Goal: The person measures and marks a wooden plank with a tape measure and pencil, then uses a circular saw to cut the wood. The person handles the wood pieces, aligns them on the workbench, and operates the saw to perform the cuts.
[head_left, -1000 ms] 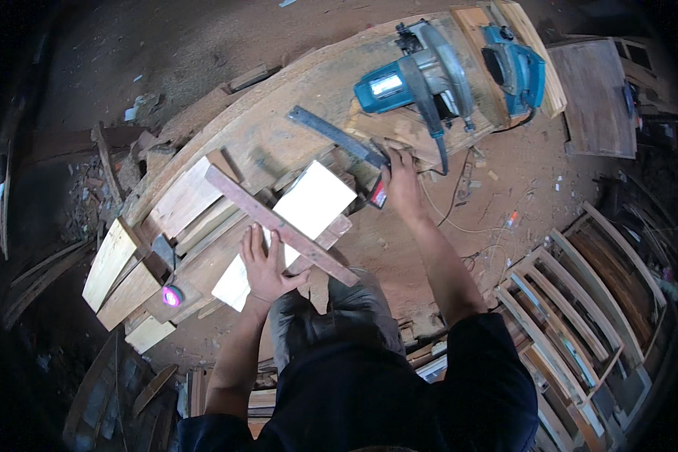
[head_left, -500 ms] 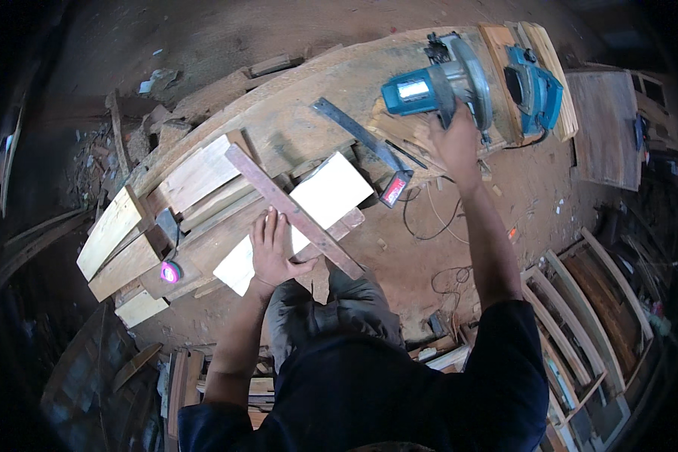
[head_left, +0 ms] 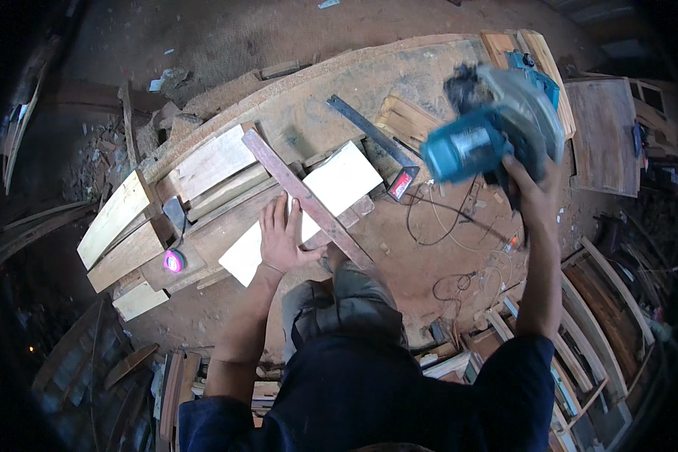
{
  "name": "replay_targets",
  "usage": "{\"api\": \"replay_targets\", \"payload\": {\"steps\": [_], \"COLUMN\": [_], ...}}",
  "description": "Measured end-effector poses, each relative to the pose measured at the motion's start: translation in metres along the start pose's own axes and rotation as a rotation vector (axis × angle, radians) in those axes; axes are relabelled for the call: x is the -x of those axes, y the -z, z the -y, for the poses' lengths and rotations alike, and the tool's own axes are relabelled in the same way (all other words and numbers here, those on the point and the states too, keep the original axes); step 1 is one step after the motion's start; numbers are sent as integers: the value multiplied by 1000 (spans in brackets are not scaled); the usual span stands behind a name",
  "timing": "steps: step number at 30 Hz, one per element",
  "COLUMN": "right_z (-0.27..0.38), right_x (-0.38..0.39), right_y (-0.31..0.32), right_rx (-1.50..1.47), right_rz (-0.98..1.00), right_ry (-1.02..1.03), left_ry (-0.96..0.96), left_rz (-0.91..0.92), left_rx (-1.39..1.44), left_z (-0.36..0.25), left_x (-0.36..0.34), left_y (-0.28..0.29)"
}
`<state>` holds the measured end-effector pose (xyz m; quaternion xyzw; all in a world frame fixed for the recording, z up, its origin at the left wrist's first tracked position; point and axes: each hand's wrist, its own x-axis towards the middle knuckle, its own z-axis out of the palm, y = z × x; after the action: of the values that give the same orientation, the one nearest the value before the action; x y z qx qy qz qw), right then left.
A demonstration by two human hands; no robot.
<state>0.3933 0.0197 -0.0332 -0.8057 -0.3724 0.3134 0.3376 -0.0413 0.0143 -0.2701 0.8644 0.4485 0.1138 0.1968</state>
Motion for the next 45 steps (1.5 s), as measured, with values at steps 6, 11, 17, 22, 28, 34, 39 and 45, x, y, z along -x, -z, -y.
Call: {"api": "replay_targets", "payload": {"steps": [6,11,17,22,28,34,39,45], "right_z": [-43,-89,-122,-128,-128,-128,-119,-125], "right_x": [104,125,132,144,138,135,132,129], "right_y": [10,-15,-49,-63,-64,-66,-67,-72], "right_rx": [-545,-671,-621,-673,-656,-706,-677,-703], "right_rz": [-8,213,399,474,492,502,533,547], "right_ry": [-57,-109,-259,-253,-248,-286,-314,-308], "left_ry": [-27,-34,8,33,35,13,-17,-45], "left_rz": [-25,-37,3,-4,-22,-46,-79,-120], "left_rx": [7,-47,-65,-83,-66,-59,-44,0], "left_z": [-1,-1,-5,-6,-7,-4,-1,0], "left_x": [-6,-4,-6,-3,-3,-1,0,-1], "left_y": [0,2,-1,-4,-8,-11,-12,-13]}}
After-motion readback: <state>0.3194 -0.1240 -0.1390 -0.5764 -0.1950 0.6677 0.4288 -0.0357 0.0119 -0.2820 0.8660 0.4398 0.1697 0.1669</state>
